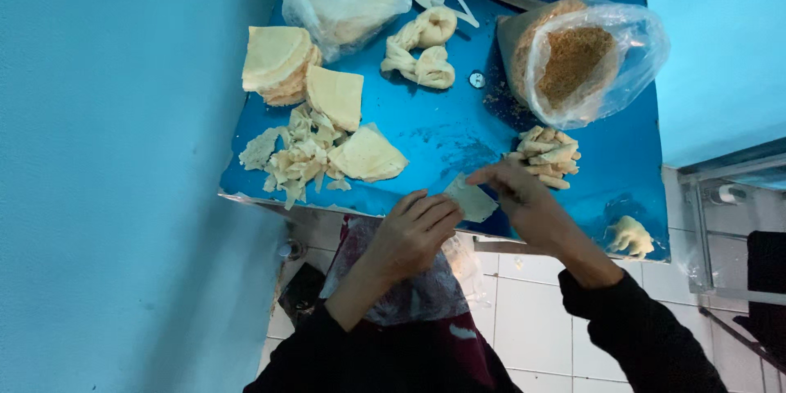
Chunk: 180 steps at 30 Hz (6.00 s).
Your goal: The person pinches pieces from a sheet of dough and twists and folds them into small shapes by hand, placing the shaped pieces on the table. They occasionally dip their fingers into a bag of brown powder and continue shaping more dough pieces one at a time.
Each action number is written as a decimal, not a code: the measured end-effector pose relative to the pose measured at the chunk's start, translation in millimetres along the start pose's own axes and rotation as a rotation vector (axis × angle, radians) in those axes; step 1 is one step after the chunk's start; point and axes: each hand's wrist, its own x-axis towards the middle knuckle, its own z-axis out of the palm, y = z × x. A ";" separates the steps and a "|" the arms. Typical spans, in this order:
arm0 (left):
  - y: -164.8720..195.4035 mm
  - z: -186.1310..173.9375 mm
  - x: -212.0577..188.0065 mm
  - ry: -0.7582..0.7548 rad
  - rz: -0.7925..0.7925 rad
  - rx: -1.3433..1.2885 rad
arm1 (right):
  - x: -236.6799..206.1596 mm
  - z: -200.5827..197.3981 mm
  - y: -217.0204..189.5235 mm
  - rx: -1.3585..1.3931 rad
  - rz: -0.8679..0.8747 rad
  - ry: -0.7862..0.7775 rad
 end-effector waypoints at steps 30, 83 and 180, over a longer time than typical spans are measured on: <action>-1.1 -2.6 1.2 -0.018 0.010 -0.047 | -15.0 -13.5 2.8 -1.053 -0.401 0.220; 17.0 -9.0 21.7 0.188 -0.457 -0.136 | -25.5 40.2 -13.4 -0.514 -0.347 0.330; 7.1 -2.6 34.0 -0.033 -0.106 0.076 | -19.9 34.7 -11.9 -0.390 -0.341 0.219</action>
